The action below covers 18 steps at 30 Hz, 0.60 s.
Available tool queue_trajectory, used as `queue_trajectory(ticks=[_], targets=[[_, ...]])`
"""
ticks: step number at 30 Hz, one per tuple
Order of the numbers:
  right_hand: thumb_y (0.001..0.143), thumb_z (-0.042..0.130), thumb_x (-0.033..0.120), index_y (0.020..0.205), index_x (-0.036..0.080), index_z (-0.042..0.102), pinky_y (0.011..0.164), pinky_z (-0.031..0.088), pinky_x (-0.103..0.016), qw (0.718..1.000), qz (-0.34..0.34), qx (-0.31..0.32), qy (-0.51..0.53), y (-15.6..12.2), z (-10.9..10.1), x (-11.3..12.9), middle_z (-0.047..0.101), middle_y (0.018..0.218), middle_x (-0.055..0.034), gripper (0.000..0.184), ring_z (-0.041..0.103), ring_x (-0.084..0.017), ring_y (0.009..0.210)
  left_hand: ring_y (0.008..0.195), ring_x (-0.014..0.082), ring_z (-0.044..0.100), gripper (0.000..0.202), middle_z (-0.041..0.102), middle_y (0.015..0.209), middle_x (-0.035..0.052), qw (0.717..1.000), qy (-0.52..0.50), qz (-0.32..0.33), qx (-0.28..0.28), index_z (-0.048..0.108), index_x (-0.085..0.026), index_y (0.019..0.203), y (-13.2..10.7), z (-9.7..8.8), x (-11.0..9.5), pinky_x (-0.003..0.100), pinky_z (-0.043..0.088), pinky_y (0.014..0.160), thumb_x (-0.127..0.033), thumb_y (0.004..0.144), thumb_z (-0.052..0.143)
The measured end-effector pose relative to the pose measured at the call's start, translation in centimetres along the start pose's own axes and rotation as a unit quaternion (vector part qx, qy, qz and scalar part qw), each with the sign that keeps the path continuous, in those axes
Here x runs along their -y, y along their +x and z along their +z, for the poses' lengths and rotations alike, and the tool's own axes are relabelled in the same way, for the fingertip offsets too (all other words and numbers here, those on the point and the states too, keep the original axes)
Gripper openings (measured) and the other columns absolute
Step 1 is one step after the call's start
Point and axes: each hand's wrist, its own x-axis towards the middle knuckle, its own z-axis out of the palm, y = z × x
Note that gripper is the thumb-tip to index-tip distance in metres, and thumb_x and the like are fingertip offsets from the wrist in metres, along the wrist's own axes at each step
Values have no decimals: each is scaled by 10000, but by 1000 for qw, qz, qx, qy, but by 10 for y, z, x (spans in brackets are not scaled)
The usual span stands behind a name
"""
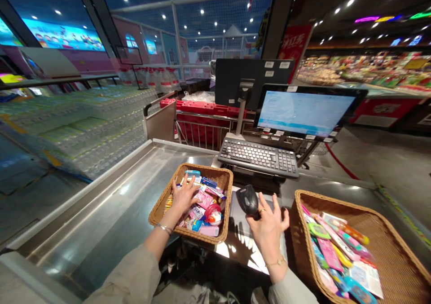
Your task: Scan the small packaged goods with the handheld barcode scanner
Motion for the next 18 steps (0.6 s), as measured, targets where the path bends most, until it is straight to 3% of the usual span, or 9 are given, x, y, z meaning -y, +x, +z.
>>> queue_trajectory(ticks=[6,18], targets=[[750,537,277,917,254,688,1075,113,-591,1000,3,10,-1,1,0,4,648,1250,-32,226,332,-313,1367,1456,434,116,737,262,1583,88,997,49,42,40,525,-402,1332,1,-2,7,774,-22,1047,-579,656,760],[751,528,269,935,246,677,1068,115,-591,1000,4,13,-11,-2,0,-3,636,1269,-33,238,328,-324,1364,1458,446,75,813,263,1587,84,993,45,66,85,511,-436,1338,16,11,16,755,-34,1057,-574,592,803]])
